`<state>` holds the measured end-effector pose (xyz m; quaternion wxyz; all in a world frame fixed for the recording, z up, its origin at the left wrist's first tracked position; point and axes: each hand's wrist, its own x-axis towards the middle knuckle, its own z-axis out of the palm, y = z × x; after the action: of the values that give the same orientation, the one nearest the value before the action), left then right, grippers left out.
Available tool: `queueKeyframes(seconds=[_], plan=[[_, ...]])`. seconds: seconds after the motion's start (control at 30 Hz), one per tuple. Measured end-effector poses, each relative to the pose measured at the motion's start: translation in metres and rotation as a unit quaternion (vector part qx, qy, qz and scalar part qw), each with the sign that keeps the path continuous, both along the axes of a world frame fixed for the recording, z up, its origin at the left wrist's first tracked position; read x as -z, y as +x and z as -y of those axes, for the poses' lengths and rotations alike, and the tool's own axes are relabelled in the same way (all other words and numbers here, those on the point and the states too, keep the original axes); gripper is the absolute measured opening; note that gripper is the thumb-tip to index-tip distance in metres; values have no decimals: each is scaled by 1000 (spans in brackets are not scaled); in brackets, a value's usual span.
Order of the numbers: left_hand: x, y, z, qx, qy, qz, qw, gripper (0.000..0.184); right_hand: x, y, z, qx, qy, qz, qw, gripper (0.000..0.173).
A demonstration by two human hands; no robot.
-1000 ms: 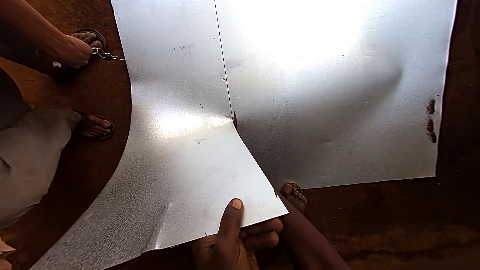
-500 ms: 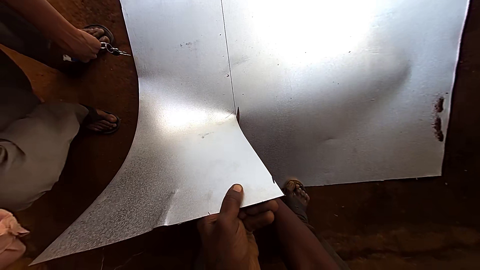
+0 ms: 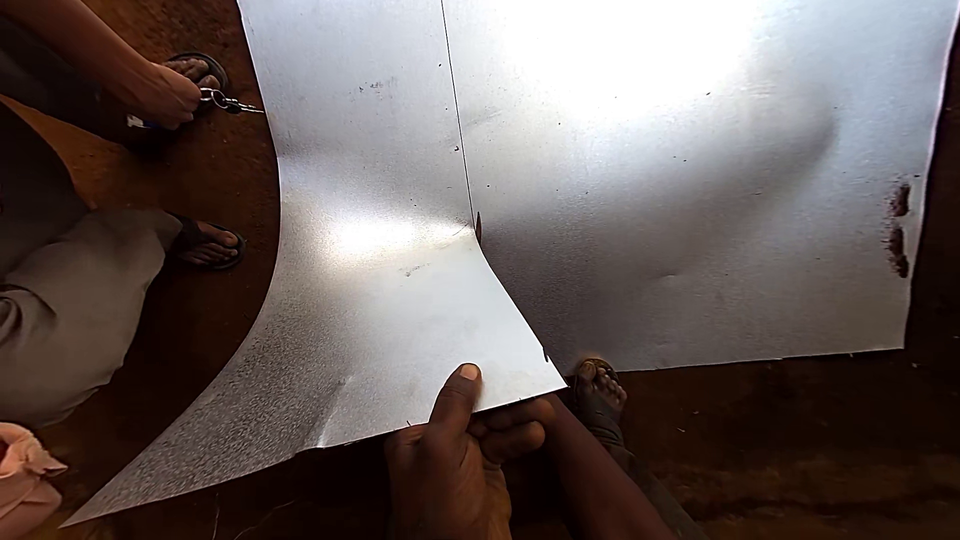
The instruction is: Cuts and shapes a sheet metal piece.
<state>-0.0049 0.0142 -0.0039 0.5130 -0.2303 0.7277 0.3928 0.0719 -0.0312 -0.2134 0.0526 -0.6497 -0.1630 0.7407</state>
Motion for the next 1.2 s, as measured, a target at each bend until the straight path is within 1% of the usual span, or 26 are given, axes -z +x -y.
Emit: queueKeyframes(seconds=[0.07, 0.1, 0.2, 0.23, 0.27, 0.37, 0.4, 0.43, 0.47, 0.5, 0.53, 0.57, 0.6, 0.63, 0.73, 0.83, 0.93, 1.0, 1.13, 1.2], plan=[[1, -4, -2, -4, 3, 4, 1000, 19, 33, 4, 26, 36, 16, -29, 999, 28], [2, -4, -3, -7, 3, 5, 1000, 19, 35, 6, 29, 39, 17, -30, 999, 29], [2, -1, -2, -9, -1, 8, 1000, 21, 0, 14, 3, 15, -24, -12, 1000, 24], [1, 1, -2, -7, 0, 10, 1000, 21, -8, 16, -4, 5, -26, -3, 1000, 23], [1, 2, -2, -6, 0, 10, 1000, 21, -7, 20, -5, -4, -23, 2, 1000, 25], [0, 3, -2, -4, -3, 5, 1000, 21, 35, 23, 20, -25, -3, 17, 1000, 26], [-1, 3, -1, -4, -2, 6, 1000, 20, 42, 23, 24, -23, -9, 22, 999, 28], [-1, 4, -1, -7, -1, 6, 1000, 20, 54, 24, 32, -12, -10, 14, 1000, 38], [-1, 5, 1, -11, 1, 7, 1000, 19, 77, 30, 52, -7, 33, -10, 999, 49], [-2, 5, 1, -15, 2, 8, 1000, 18, 90, 33, 60, 1, 37, -27, 999, 54], [-2, 5, 1, -17, 2, 8, 1000, 18, 94, 31, 61, 13, 14, -14, 1000, 49], [-2, 5, 0, -18, 1, 8, 1000, 18, 88, 24, 55, 17, -20, 17, 1000, 39], [-2, 5, 0, -15, -1, 8, 1000, 18, 74, 16, 42, 11, -60, 39, 997, 31], [-3, 5, 0, -15, -3, 8, 1000, 18, 58, 10, 29, 5, -94, 46, 994, 27], [-3, 5, 1, -16, -6, 9, 1000, 18, 55, 11, 33, 15, -51, 12, 999, 26], [-3, 3, 0, -14, -11, 12, 1000, 17, 55, 8, 30, 20, -54, 20, 998, 27], [-5, 3, 1, -13, -11, 17, 1000, 16, 81, 8, 50, 35, -32, 24, 999, 25], [-7, 3, 1, -9, -6, 16, 1000, 17, 78, 7, 48, 23, -32, 44, 998, 25], [-14, 2, 1, -3, 11, 25, 1000, 18, 33, 5, 15, -38, -36, 90, 995, 20], [-17, 2, 2, -1, 18, 32, 999, 19, 9, 5, -2, -60, -46, 100, 992, 20]])
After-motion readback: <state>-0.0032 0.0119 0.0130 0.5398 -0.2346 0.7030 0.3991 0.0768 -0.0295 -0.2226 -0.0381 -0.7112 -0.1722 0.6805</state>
